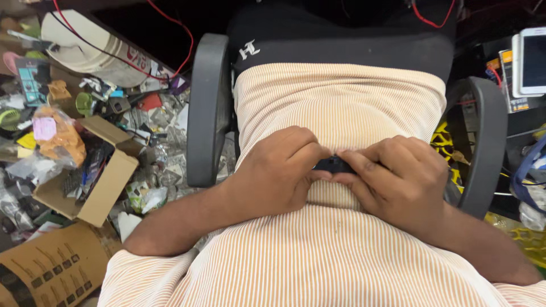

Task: The person sits in an office chair with a black laptop battery on their lap. They pry at the battery's seam with a blue screwdriver, wrap a yellow rubber band around the casing for grip, and continue prying and working the casing apart by hand.

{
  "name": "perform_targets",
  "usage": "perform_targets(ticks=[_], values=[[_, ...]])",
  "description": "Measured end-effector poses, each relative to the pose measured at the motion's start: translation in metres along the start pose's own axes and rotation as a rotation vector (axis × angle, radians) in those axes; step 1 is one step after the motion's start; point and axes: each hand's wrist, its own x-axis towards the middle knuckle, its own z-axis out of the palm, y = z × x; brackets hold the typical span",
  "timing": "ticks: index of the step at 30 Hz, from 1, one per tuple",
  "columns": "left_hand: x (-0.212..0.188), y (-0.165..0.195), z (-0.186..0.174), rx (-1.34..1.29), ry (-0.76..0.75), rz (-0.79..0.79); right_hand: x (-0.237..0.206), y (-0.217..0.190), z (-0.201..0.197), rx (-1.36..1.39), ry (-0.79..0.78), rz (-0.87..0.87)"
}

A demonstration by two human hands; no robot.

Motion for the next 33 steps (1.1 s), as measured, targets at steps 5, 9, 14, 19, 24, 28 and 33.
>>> perform_targets(ticks=[5, 9, 14, 19, 24, 28, 33], values=[[-0.008, -0.012, 0.012, 0.02, 0.046, 0.022, 0.006, -0.004, 0.006, 0.011, -0.001, 0.011], [-0.013, -0.011, 0.01, 0.017, 0.052, 0.051, 0.012, -0.009, -0.007, -0.041, -0.099, 0.007], [-0.011, -0.011, -0.001, 0.017, 0.035, 0.024, 0.01, -0.001, -0.027, -0.158, -0.143, 0.106], [-0.003, -0.005, -0.018, 0.012, -0.072, -0.077, -0.006, 0.018, -0.02, -0.019, -0.153, 0.154], [0.012, 0.006, -0.01, 0.21, -0.138, 0.062, -0.017, 0.02, -0.012, 0.005, -0.069, 0.065], [0.017, 0.004, 0.003, 0.362, -0.182, 0.103, -0.019, 0.017, -0.007, -0.053, -0.049, 0.075], [0.014, -0.008, 0.007, 0.326, -0.112, 0.205, -0.022, 0.022, -0.005, -0.059, -0.025, 0.036]])
